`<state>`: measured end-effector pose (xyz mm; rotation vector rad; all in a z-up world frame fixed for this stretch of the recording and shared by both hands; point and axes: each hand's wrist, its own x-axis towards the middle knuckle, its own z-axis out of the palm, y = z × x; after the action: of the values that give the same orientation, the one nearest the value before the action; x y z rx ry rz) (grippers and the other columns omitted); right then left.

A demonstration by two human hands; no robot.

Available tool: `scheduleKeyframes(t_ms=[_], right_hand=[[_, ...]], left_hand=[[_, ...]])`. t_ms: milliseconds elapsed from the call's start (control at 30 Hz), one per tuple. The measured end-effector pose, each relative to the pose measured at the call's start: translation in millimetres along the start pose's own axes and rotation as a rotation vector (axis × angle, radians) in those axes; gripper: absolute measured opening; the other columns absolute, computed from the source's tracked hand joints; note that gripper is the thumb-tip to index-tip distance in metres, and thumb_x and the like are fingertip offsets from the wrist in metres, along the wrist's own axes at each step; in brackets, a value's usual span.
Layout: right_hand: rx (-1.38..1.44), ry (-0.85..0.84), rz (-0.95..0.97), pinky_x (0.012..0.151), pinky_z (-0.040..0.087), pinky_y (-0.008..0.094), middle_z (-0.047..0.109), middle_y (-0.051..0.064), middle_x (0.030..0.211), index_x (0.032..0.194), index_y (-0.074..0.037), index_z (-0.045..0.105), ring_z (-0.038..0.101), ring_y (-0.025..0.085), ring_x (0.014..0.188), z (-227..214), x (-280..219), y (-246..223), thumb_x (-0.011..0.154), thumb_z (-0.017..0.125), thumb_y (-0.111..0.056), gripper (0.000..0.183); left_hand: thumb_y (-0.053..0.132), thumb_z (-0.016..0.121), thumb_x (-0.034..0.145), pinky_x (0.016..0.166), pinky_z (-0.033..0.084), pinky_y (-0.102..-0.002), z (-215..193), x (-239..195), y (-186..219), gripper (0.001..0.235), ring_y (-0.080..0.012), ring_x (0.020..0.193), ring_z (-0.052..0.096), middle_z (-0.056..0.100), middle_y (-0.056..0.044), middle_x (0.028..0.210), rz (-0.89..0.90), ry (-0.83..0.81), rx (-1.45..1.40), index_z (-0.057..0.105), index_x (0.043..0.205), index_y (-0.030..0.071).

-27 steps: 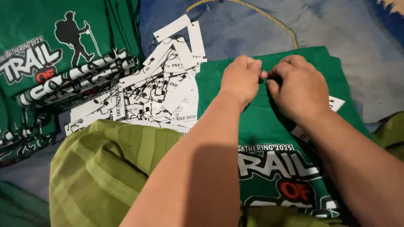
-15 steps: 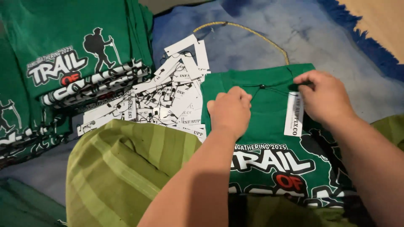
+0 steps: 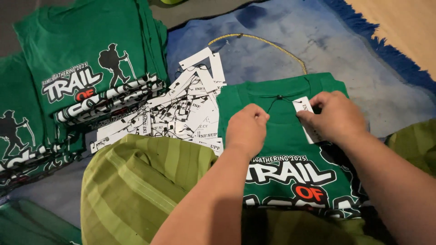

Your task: The person attaches white tags to the necklines of green t-shirts using a small black fastener. They pick up a shirt, thread the fastener through the collar, attach the tag, and then fold the shirt before moving to the next one.

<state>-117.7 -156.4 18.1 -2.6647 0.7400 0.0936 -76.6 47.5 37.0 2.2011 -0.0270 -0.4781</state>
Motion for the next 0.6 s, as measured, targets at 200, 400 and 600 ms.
scheduleKeyframes(t_ms=[200, 400, 600], right_hand=[[0.765, -0.216, 0.148, 0.056, 0.049, 0.034, 0.072, 0.015, 0.084, 0.1, 0.001, 0.072, 0.064, 0.023, 0.065, -2, 13, 4, 0.089, 0.073, -0.001, 0.011], [1.066, -0.501, 0.199, 0.05, 0.044, 0.03, 0.072, 0.017, 0.087, 0.113, 0.0, 0.069, 0.059, 0.021, 0.062, 2, 22, 19, 0.094, 0.062, -0.002, 0.021], [1.034, -0.505, 0.289, 0.056, 0.047, 0.038, 0.072, 0.013, 0.096, 0.119, -0.009, 0.067, 0.061, 0.022, 0.074, -4, 21, 11, 0.093, 0.063, -0.005, 0.027]], left_hand=[[0.012, 0.058, 0.097, 0.058, 0.051, -0.03, -1, -1, 8, 0.02, -0.0139, 0.059, 0.059, 0.072, 0.0, 0.09, -0.014, -0.092, -0.218, 0.071, 0.112, 0.013], [0.001, 0.06, 0.094, 0.059, 0.052, -0.027, 13, 5, 9, 0.032, -0.0127, 0.062, 0.061, 0.068, -0.009, 0.095, -0.036, -0.127, -0.513, 0.067, 0.125, 0.005], [0.001, 0.061, 0.093, 0.043, 0.053, -0.032, 27, 2, 14, 0.068, -0.0236, 0.057, 0.061, 0.066, -0.018, 0.097, -0.342, -0.276, -0.608, 0.032, 0.154, 0.01]])
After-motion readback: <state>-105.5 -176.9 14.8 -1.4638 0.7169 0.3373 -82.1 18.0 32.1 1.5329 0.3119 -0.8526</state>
